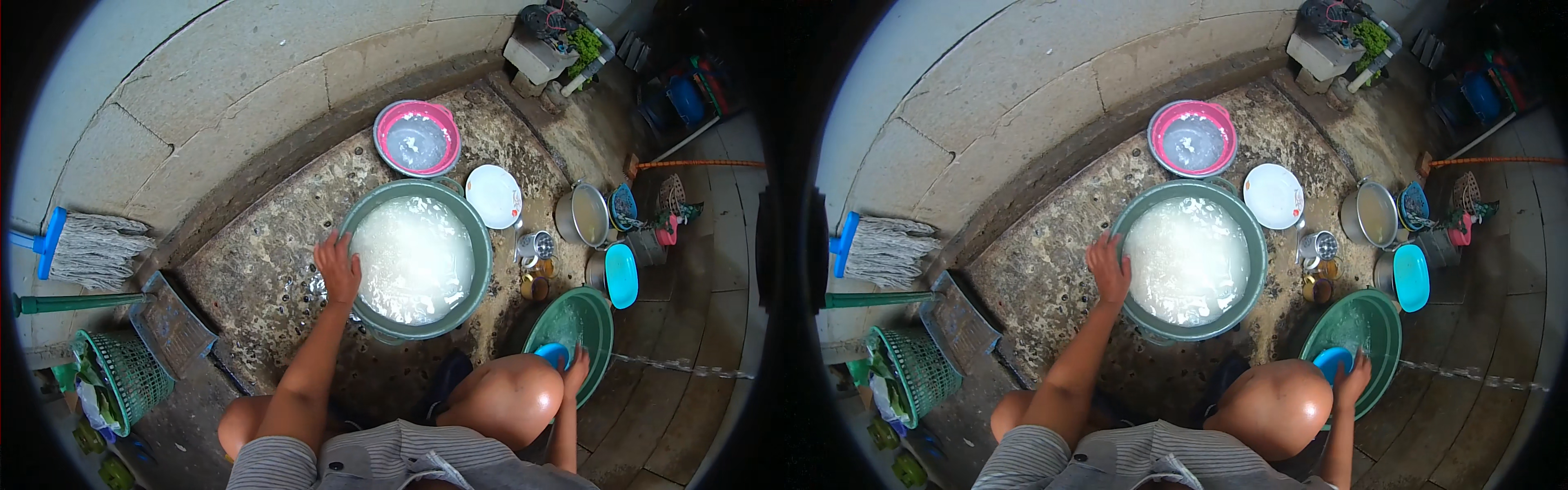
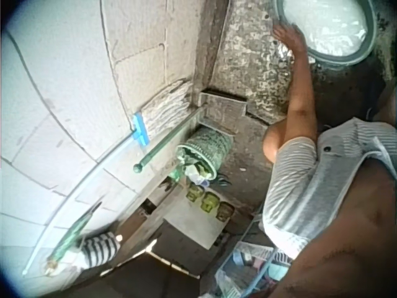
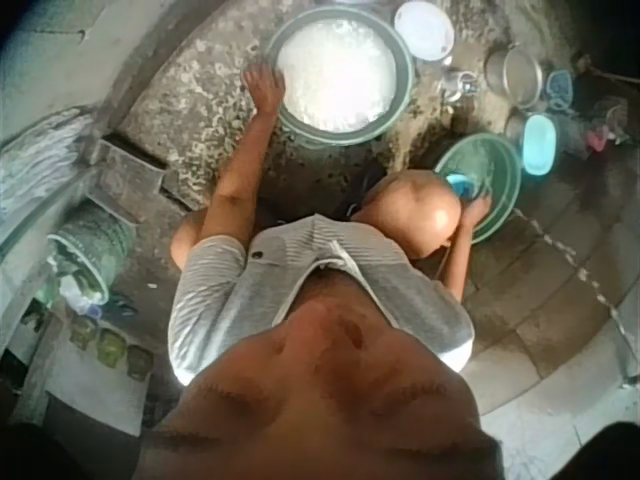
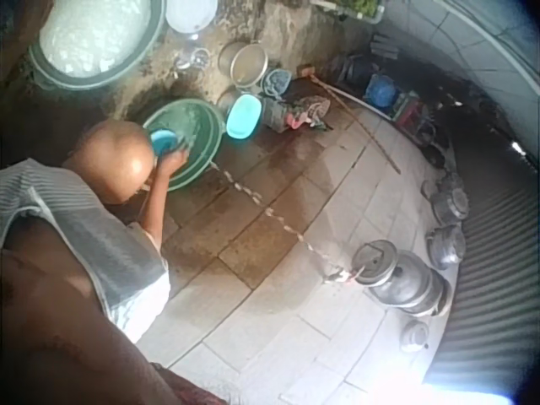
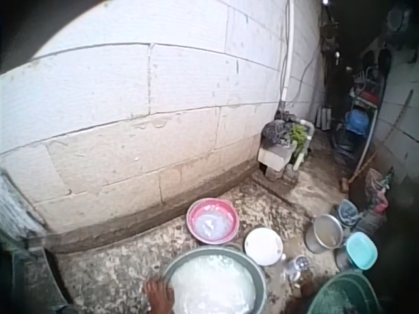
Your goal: The person washes rice by hand in a large basin, using a blue scoop to add water from a green bucket and then pouring the cloudy water out while holding the rice in the basin.
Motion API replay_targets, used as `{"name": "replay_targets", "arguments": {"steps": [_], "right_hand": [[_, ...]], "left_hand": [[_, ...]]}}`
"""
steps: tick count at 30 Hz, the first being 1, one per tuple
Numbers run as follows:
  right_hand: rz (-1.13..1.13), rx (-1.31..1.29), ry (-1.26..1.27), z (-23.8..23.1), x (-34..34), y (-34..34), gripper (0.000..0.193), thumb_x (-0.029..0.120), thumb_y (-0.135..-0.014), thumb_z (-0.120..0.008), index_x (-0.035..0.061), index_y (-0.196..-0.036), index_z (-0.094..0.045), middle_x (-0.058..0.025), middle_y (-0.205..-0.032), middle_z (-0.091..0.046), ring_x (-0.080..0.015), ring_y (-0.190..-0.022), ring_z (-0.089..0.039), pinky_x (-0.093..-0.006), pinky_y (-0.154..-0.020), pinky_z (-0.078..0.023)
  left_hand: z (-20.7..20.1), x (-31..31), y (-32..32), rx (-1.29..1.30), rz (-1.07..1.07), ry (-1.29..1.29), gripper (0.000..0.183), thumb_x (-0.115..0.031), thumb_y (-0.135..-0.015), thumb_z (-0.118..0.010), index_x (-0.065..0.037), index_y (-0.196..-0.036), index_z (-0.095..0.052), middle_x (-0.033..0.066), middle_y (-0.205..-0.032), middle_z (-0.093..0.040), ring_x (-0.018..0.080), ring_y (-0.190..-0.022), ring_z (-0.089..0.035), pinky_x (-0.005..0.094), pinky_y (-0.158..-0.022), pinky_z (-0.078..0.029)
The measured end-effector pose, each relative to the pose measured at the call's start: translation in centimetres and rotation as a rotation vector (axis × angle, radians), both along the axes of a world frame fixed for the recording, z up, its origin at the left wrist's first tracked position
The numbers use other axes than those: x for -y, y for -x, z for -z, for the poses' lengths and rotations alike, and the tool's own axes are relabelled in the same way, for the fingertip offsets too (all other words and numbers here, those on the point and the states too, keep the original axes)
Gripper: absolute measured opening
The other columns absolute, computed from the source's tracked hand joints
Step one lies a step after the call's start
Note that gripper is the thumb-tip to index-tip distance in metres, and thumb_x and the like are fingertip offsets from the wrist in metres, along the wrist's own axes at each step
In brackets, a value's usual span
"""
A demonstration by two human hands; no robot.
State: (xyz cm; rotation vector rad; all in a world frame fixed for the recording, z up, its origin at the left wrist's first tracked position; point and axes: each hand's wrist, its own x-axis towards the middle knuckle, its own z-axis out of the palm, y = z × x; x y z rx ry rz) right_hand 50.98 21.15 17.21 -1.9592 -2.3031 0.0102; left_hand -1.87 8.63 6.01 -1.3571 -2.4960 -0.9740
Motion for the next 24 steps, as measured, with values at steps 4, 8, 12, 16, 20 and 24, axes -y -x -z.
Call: {"name": "replay_targets", "arguments": {"steps": [4,8,12,16,20,24], "right_hand": [[-0.417,-0.434,0.142,-5.0,-7.4,15.7,0.039,0.017,-0.081,-0.066,0.0025,-0.116,-0.059,-0.0189,-0.116,-0.058,-0.0352,-0.11,-0.054,-0.0403,-0.095,-0.041],[-1.055,-0.373,0.398,0.1,-11.4,29.8,0.042,0.024,-0.082,-0.065,0.0059,-0.119,-0.056,-0.0171,-0.126,-0.053,-0.0327,-0.116,-0.05,-0.0399,-0.098,-0.04],[-1.346,-0.101,0.546,9.0,-12.9,39.7,0.054,0.037,-0.08,-0.064,0.0101,-0.126,-0.053,-0.0168,-0.134,-0.046,-0.0321,-0.123,-0.043,-0.0413,-0.102,-0.036],[-1.264,0.089,0.777,12.7,-10.5,48.1,0.064,0.054,-0.084,-0.05,0.0058,-0.127,-0.052,-0.0188,-0.133,-0.047,-0.0344,-0.123,-0.044,-0.0401,-0.104,-0.034],[-0.886,0.147,1.189,15.1,-7.9,50.6,0.082,0.07,-0.085,-0.033,0.0035,-0.131,-0.047,-0.0189,-0.135,-0.046,-0.0325,-0.126,-0.042,-0.0383,-0.105,-0.031],[-0.539,-0.18,1.614,23.6,-13.7,43.5,0.078,0.066,-0.086,-0.038,0.0041,-0.133,-0.045,-0.0131,-0.135,-0.047,-0.0236,-0.123,-0.044,-0.0342,-0.103,-0.033]], "left_hand": [[2.5,1.9,-2.0,0.288,-0.338,-0.113,0.047,-0.009,-0.078,-0.059,-0.001,-0.122,-0.046,0.0222,-0.12,-0.048,0.038,-0.115,-0.043,0.0473,-0.099,-0.031],[5.5,2.6,-4.8,0.618,-0.507,-0.126,0.044,-0.008,-0.08,-0.056,0.004,-0.121,-0.043,0.0267,-0.108,-0.053,0.0437,-0.099,-0.052,0.0462,-0.086,-0.042],[3.7,1.0,-5.2,0.564,-0.421,-0.074,0.038,-0.007,-0.082,-0.053,0.004,-0.117,-0.043,0.0272,-0.1,-0.056,0.0475,-0.09,-0.054,0.0488,-0.078,-0.043],[4.0,2.1,-5.0,0.528,-0.505,-0.099,0.036,-0.007,-0.081,-0.051,0.003,-0.115,-0.043,0.0288,-0.098,-0.054,0.0479,-0.092,-0.052,0.0492,-0.079,-0.042],[4.2,3.6,-4.4,0.563,-0.551,-0.098,0.031,-0.008,-0.082,-0.051,0.003,-0.11,-0.045,0.0266,-0.097,-0.053,0.0472,-0.09,-0.052,0.0487,-0.077,-0.041],[4.4,-1.9,-6.5,0.662,-0.426,-0.171,0.028,-0.008,-0.082,-0.05,0.003,-0.107,-0.046,0.0258,-0.096,-0.052,0.0466,-0.089,-0.052,0.0481,-0.077,-0.041]]}}
